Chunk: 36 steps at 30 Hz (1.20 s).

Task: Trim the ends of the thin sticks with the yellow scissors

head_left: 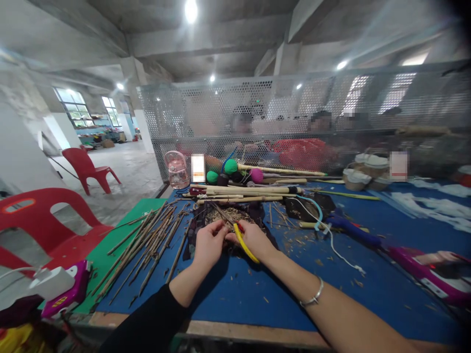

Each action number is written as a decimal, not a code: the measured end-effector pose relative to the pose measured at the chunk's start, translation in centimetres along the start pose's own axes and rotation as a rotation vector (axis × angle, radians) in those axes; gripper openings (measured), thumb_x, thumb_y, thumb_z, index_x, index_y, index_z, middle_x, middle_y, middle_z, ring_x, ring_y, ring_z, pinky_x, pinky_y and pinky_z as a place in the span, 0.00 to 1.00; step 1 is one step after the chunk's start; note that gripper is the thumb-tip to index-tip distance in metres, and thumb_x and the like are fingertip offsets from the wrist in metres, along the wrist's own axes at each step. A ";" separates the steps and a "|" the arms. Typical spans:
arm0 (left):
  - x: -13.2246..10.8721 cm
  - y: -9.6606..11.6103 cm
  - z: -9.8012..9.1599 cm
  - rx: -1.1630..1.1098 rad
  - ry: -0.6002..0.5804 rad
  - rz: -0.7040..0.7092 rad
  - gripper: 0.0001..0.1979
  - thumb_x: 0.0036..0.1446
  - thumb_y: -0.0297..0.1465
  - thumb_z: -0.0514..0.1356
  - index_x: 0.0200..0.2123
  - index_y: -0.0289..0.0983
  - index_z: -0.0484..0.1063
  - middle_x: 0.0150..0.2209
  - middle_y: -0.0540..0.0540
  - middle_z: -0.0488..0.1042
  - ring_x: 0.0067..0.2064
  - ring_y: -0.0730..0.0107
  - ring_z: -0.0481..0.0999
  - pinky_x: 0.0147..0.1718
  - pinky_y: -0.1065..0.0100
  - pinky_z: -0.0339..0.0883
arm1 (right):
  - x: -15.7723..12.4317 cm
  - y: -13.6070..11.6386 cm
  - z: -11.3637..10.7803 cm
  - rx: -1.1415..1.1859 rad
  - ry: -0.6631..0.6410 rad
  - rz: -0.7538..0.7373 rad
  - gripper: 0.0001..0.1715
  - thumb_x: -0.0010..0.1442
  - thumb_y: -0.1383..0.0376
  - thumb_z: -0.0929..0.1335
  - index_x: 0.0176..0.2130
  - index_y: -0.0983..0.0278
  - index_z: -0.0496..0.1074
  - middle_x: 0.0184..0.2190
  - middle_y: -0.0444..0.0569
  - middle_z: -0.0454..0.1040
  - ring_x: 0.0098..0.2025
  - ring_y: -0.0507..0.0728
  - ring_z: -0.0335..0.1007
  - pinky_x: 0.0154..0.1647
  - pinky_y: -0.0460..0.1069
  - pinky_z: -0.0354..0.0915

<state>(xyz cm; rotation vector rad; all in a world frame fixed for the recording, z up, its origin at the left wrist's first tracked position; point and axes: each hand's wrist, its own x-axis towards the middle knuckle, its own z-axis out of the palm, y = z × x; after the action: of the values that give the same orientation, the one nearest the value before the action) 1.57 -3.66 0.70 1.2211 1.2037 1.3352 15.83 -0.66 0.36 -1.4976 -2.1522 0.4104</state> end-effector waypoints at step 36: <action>1.2 -0.6 -0.2 -0.103 0.082 -0.082 0.15 0.42 0.33 0.62 0.35 0.31 0.74 0.25 0.46 0.73 0.22 0.76 0.68 0.19 0.75 0.61 | -0.2 -0.2 -0.2 -0.241 -0.017 0.110 0.31 0.47 0.39 0.62 0.34 0.62 0.67 0.30 0.51 0.74 0.33 0.59 0.71 0.29 0.47 0.55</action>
<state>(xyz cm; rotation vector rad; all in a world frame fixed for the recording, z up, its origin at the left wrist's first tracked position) 1.29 -2.40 0.20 1.0422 1.2139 1.3807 15.79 -0.90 0.61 -1.7550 -2.2019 0.2061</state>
